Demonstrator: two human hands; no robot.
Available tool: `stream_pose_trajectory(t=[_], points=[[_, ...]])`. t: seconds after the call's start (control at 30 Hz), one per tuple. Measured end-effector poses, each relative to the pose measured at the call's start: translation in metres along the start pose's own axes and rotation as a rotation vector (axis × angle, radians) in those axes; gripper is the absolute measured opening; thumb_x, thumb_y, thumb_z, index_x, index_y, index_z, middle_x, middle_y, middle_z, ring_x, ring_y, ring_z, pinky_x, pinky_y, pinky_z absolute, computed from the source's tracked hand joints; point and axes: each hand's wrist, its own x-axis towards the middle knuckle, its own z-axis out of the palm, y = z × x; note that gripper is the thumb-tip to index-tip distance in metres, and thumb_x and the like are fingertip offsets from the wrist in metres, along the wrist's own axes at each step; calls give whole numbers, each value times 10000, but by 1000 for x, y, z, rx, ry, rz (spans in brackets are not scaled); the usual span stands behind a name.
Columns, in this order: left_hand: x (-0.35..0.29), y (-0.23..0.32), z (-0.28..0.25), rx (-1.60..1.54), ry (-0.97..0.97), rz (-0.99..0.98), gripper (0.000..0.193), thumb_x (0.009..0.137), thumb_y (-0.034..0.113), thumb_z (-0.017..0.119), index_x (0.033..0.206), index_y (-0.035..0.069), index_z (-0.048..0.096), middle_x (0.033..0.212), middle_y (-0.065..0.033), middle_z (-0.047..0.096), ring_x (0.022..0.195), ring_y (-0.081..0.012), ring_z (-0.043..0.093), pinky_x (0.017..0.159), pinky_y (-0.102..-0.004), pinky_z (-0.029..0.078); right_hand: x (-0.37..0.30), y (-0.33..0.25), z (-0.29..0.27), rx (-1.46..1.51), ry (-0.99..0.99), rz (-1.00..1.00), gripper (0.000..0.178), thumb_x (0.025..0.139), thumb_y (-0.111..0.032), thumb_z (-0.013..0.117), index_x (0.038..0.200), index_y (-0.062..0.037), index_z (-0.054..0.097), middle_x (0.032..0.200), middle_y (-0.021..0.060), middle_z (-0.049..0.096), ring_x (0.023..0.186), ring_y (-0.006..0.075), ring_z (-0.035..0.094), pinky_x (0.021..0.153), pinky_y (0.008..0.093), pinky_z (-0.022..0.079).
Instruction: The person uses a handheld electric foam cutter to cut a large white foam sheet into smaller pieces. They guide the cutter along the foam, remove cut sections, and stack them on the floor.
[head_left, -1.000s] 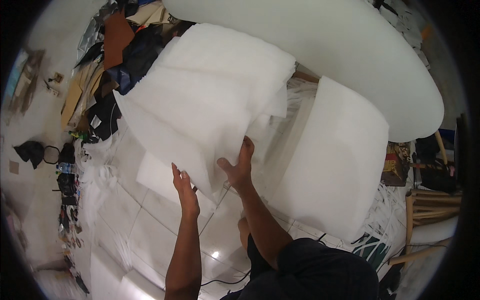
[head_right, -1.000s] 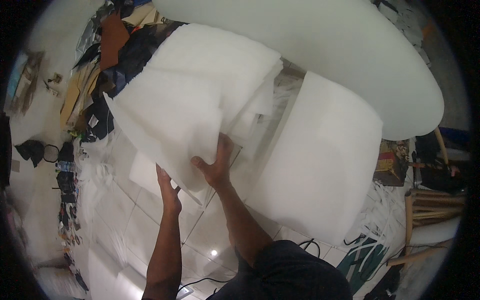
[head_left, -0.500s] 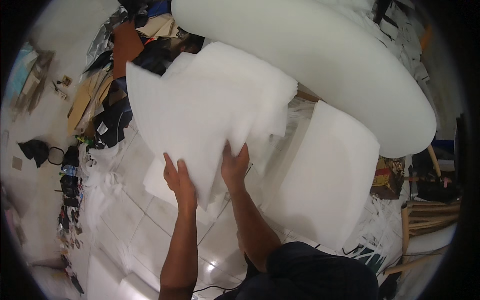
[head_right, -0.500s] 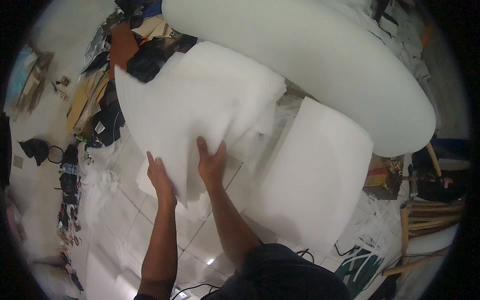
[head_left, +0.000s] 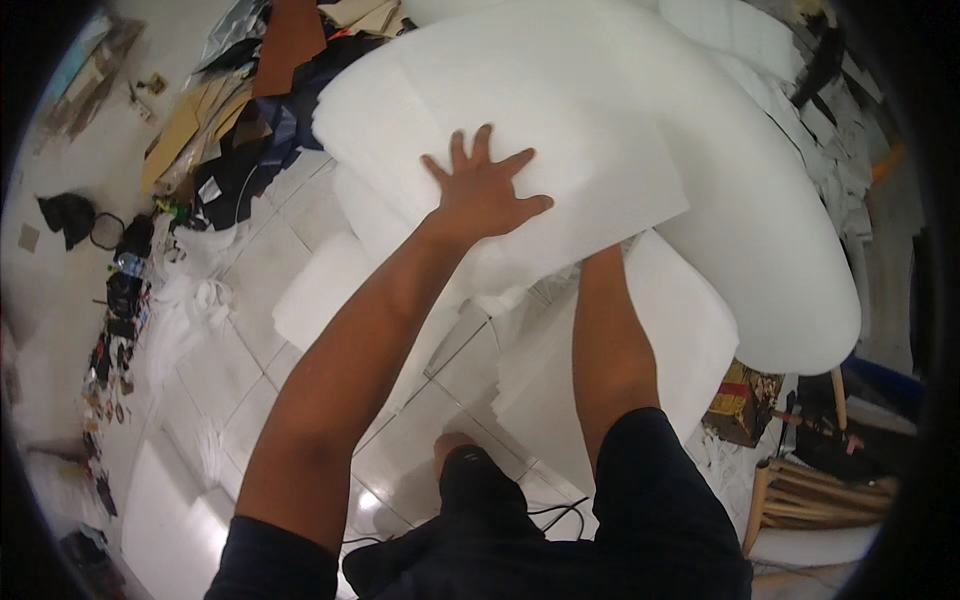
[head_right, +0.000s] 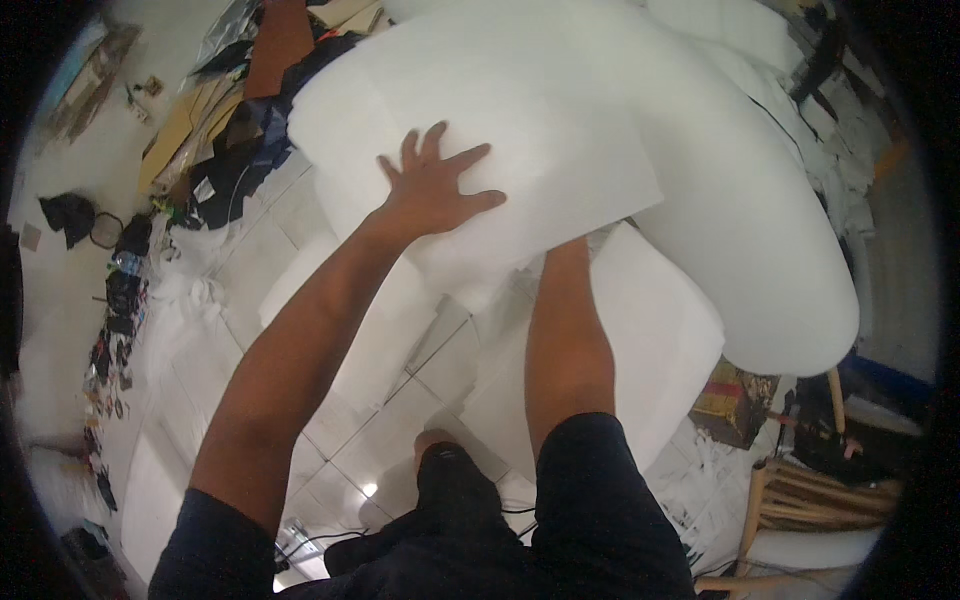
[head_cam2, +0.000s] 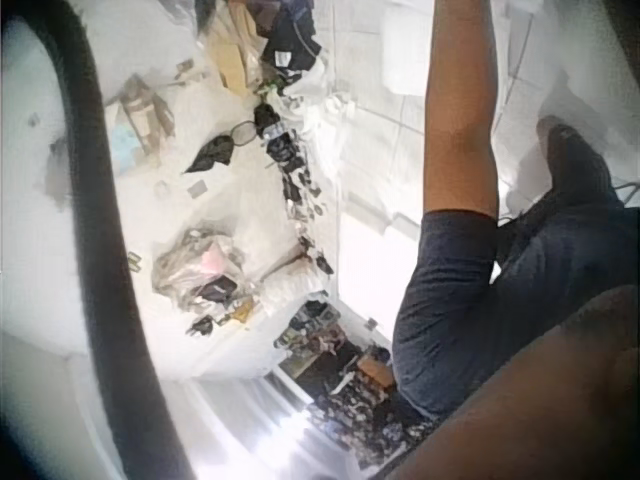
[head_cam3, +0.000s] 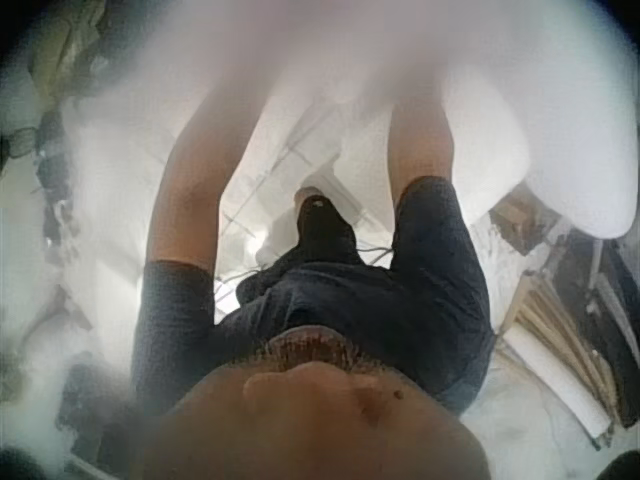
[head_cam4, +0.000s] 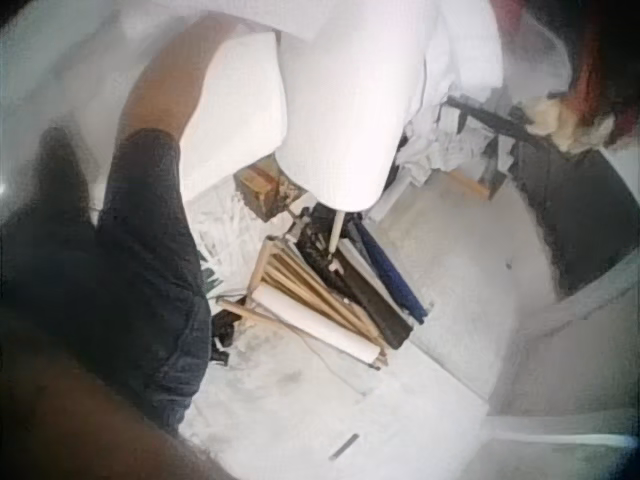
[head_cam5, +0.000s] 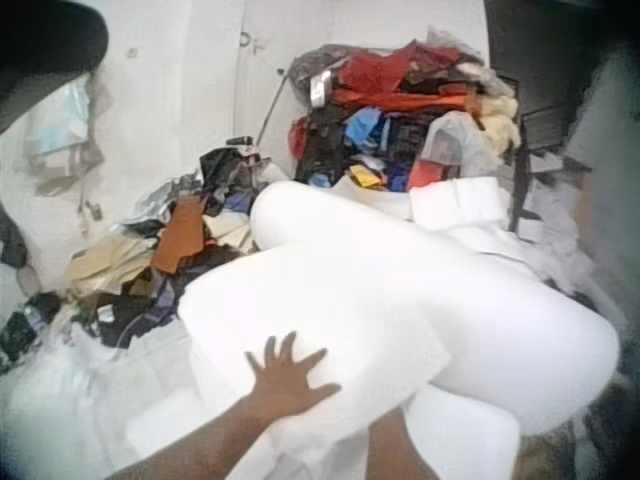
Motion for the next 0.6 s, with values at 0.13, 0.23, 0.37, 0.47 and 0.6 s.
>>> stream_pose_trajectory(t=[0.13, 0.23, 0.37, 0.47, 0.6], points=[[23, -9, 17, -29, -35, 102, 774, 769, 637, 653, 1436, 288, 470, 1595, -164, 172, 1456, -487, 40, 1072, -756, 96, 9, -13, -5, -59, -9, -131, 451, 990, -245, 409, 1367, 3, 415, 1347, 158, 480, 1151, 282, 544, 972, 411, 482], [25, -10, 30, -32, -22, 91, 768, 778, 641, 644, 1438, 296, 462, 1597, -159, 176, 1460, -471, 60, 1083, -742, 104, 5, -27, -10, -98, 9, -245, 444, 991, -238, 372, 1364, 0, 403, 1363, 158, 460, 1160, 288, 539, 975, 429, 486], [23, -17, 39, 21, 54, 67, 789, 767, 680, 637, 1440, 311, 453, 1592, -150, 205, 1466, -448, 83, 1104, -705, 139, -44, -44, -19, 108, 103, -376, 419, 979, -210, 344, 1338, 1, 398, 1380, 158, 437, 1205, 306, 508, 982, 468, 488], [19, -27, 42, 31, 109, 81, 779, 776, 696, 618, 1435, 313, 457, 1584, -157, 227, 1458, -459, 110, 1102, -702, 156, -84, -48, 6, -108, -23, -812, 505, 952, -363, 476, 1343, -44, 456, 1373, 151, 461, 1262, 328, 465, 1026, 490, 419], [16, -30, 37, -43, 212, 170, 691, 819, 561, 645, 1411, 241, 491, 1554, -173, 288, 1426, -447, 223, 1124, -617, 220, -14, -16, 52, -1596, -210, -1198, 836, 816, -724, 537, 1453, -193, 433, 1515, 192, 341, 1401, 437, 282, 1117, 646, 194]])
